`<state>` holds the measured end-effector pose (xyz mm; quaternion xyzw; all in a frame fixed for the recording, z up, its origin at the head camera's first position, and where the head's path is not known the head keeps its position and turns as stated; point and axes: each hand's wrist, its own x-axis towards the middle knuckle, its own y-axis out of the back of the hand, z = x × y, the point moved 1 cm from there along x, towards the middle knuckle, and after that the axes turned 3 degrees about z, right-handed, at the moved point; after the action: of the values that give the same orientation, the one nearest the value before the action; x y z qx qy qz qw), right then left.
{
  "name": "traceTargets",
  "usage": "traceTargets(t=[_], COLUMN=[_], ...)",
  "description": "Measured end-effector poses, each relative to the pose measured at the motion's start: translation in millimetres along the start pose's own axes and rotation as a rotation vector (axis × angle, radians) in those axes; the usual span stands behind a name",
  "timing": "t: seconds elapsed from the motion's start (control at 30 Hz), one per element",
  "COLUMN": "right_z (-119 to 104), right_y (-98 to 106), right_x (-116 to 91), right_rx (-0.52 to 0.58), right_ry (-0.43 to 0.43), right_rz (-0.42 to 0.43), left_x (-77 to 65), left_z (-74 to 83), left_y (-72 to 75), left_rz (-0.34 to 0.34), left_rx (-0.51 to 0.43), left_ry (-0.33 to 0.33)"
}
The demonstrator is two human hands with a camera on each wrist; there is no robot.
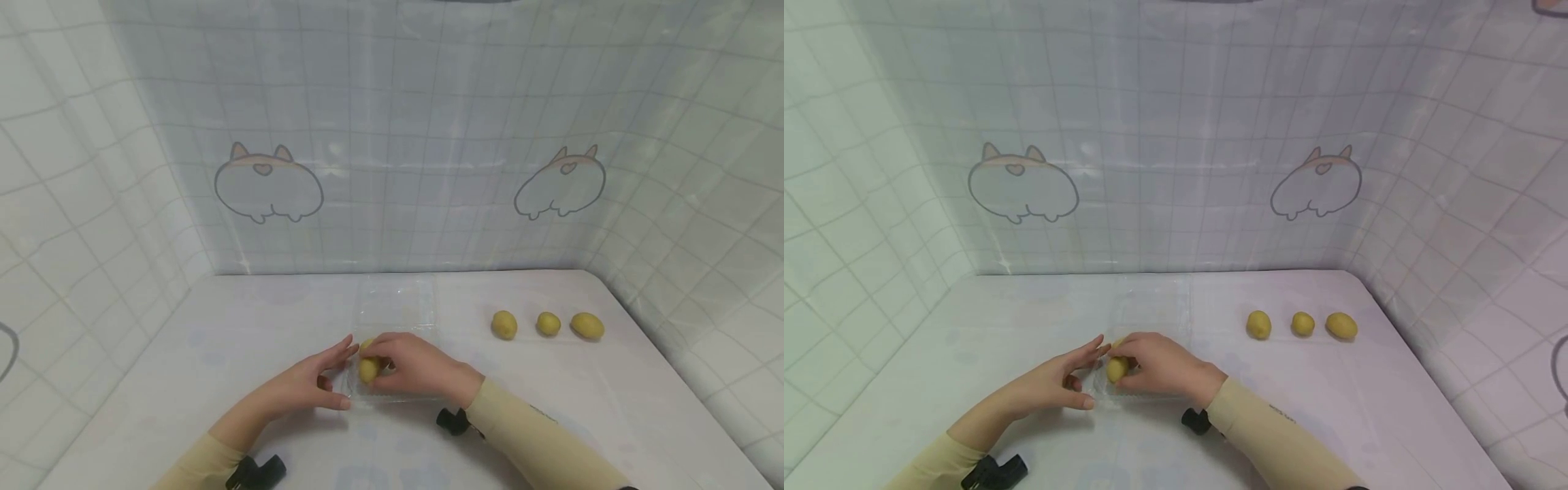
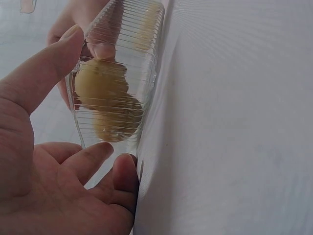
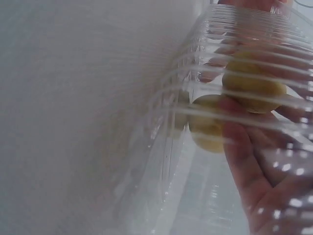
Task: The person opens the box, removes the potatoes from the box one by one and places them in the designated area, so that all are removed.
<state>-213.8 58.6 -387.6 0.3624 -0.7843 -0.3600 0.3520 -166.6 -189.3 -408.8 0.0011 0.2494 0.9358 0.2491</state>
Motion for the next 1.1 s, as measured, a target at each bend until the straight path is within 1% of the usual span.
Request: traceTargets(t=[0.2,0.4,0.57,0.67,0.77,0.93,1.0,1.1], right_z=[0,1,2,5,8,12,13,16], right_y=[4,10,16,19,22,27,30,35], right_x=[-3,-7,-11,-14,-18,-26,-30,-36], right_rx=[0.04,0.149,0.199,0.221,0.244,0.271,0.272,0.241], right_ry=[-0.056,-0.15,-0.216,-0.226,-0.212,-0.205,-0.216,-0.227], right_rz=[0.021,0.057,0.066,0.084,0.112,0.154,0.162,0.175], left_x=[-0.1,0.1,-0.4,-0.7,-1.4,-1.9,-1.8,-1.7], left_z=[0.1,-0.5,-1.4,-1.5,-0.8,0.0,-0.3,-1.0], left_y=[-0.2,-0.1,0.3,-0.1,-0.8,-1.4,-1.4,-1.6], left_rz=[0.0,0.005,0.006,0.006,0.008,0.011,0.014,0.017], left_rx=[0.005,0.014,0.006,0.002,0.001,-0.002,-0.002,0.002], left_ry=[-0.006,0.021,0.024,0.012,0.01,0.02,0.019,0.014])
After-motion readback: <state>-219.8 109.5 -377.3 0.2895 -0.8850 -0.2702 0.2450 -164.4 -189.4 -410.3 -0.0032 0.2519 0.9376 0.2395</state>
